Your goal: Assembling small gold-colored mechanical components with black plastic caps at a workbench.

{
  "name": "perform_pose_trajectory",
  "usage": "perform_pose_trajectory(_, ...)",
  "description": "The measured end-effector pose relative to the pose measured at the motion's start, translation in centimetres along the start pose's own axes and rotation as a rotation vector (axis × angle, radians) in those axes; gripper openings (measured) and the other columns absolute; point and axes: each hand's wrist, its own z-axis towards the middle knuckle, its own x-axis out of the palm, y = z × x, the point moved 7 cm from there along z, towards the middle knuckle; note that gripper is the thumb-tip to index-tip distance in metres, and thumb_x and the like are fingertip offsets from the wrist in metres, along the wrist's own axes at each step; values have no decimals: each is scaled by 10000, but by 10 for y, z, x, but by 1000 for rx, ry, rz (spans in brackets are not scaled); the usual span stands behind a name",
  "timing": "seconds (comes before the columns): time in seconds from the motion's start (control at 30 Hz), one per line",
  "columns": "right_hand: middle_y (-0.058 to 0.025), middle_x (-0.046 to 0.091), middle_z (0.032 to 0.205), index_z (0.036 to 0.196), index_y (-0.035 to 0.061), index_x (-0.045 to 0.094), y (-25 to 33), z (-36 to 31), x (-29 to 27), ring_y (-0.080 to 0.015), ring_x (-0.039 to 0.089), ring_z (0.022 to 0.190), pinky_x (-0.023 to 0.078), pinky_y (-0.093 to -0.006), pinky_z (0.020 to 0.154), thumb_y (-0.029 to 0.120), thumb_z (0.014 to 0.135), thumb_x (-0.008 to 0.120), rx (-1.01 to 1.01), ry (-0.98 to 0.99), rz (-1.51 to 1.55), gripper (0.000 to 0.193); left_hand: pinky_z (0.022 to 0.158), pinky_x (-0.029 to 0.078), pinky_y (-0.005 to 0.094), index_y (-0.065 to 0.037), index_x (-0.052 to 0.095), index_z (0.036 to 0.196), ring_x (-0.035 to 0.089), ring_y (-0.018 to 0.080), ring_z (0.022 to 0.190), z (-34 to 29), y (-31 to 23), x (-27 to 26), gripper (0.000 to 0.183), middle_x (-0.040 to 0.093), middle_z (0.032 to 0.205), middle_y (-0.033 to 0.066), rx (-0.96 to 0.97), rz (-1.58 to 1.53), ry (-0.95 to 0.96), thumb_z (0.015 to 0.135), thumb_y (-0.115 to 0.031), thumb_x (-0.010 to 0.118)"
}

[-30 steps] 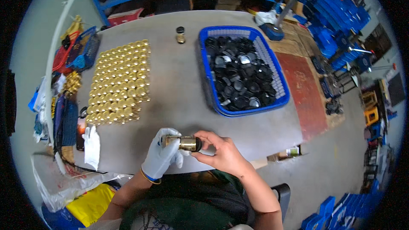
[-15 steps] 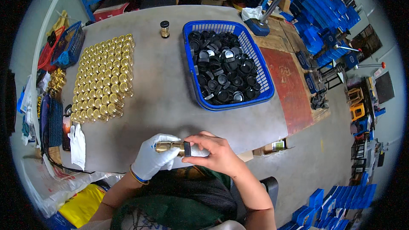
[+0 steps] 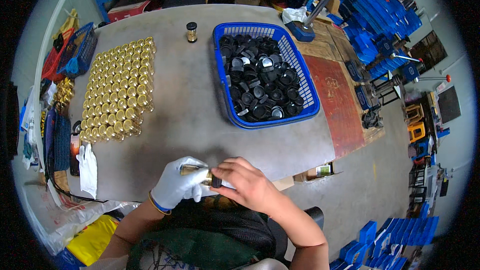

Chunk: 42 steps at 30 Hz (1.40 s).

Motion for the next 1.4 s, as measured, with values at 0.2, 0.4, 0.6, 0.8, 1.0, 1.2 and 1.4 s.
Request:
perform_pose_trajectory(0.2, -90, 660, 821, 922, 16, 636, -52, -36, 23, -173, 616, 663, 489, -301, 582, 242, 750, 787, 641, 264, 466, 322, 574, 524, 236, 12, 617, 1019, 647, 98, 677, -6, -7, 13, 231, 678, 885, 76, 176, 11, 27, 822, -69, 707)
perform_pose_trajectory(0.4, -105, 637, 746, 793, -5, 608, -23, 1, -2, -252, 609, 697, 484, -352, 598, 324, 762, 756, 155, 42, 28, 362, 629, 536, 243, 9, 618, 1041, 655, 98, 728, 0, -5, 12, 287, 685, 898, 79, 99, -46, 57, 803, -99, 736)
perform_pose_trajectory(0.6, -174, 635, 705, 772, 0, 640, -59, -6, 13, -311, 615, 603, 483, -367, 582, 324, 924, 567, 591, 414, 229, 366, 688, 530, 346, -51, 639, 1015, 662, 265, 764, -18, -50, 24, 362, 666, 883, 117, 840, 760, 5, 700, -147, 790)
perform_pose_trajectory(0.8, -205, 671, 848, 907, 36, 688, -148, 42, -52, -353, 654, 837, 526, -401, 768, 398, 699, 762, 792, 293, -727, 424, 666, 516, 372, -48, 637, 1060, 642, 288, 733, -15, -54, 14, 484, 660, 883, 128, 919, 710, -249, 634, -176, 827)
perform_pose_trajectory(1.0, -237, 663, 865, 1016, -7, 637, -165, 45, -49, -339, 660, 844, 516, -399, 761, 272, 701, 746, 728, 359, -539, 435, 637, 509, 279, -14, 480, 1236, 615, 159, 705, 4, -22, -11, 481, 599, 970, 106, 431, 153, -176, 796, -44, 672)
perform_pose_trajectory(1.2, -111, 632, 976, 1133, 31, 573, -55, 45, -17, -171, 593, 673, 495, -298, 616, 82, 684, 696, 361, 310, -64, 468, 575, 488, 249, -11, 500, 1062, 588, 133, 651, 11, 2, -20, 180, 564, 963, 98, 150, -393, -138, 896, -15, 569)
perform_pose_trajectory(1.4, -128, 627, 1118, 1240, 19, 495, -35, 17, 5, -228, 654, 933, 525, -303, 838, 58, 746, 731, 486, 252, 355, 549, 592, 507, 264, -21, 504, 1052, 609, 134, 673, 16, 4, -10, 230, 602, 887, 86, 231, -198, -112, 860, 1, 629)
